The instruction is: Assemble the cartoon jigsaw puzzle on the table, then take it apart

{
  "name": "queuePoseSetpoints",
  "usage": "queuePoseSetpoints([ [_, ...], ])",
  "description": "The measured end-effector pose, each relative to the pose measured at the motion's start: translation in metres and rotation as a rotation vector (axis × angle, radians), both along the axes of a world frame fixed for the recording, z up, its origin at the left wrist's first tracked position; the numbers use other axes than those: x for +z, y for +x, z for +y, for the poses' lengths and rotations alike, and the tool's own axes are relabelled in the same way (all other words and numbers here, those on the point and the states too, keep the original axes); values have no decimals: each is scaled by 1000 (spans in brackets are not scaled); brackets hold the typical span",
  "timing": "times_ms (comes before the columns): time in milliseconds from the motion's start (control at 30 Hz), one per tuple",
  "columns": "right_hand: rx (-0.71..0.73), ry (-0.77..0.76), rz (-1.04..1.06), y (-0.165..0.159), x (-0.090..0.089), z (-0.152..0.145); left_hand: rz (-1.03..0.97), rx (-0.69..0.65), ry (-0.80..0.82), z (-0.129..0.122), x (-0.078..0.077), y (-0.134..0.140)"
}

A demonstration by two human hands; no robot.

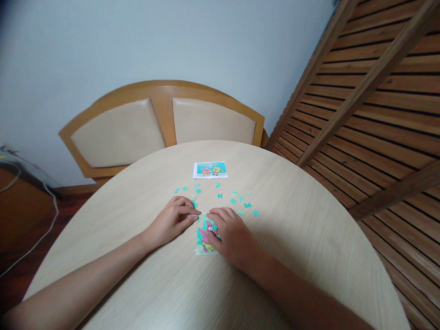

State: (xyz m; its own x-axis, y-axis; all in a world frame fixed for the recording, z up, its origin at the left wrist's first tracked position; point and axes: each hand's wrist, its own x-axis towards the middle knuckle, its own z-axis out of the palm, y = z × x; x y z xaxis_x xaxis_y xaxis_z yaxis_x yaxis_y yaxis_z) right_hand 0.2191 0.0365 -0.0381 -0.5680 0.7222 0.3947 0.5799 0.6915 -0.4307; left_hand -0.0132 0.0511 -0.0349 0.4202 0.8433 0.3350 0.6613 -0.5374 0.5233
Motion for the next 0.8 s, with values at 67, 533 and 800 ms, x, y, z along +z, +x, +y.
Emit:
queuePoseSetpoints([
  [67, 0, 0, -5, 0, 0, 0, -7, -1, -1, 0, 0, 0],
  [533, -6, 3, -9, 0, 0, 1, -40, 46, -32, -2, -5, 8],
  [800, -11, -6, -4, -1, 1, 1, -72, -66, -15, -7, -2, 6],
])
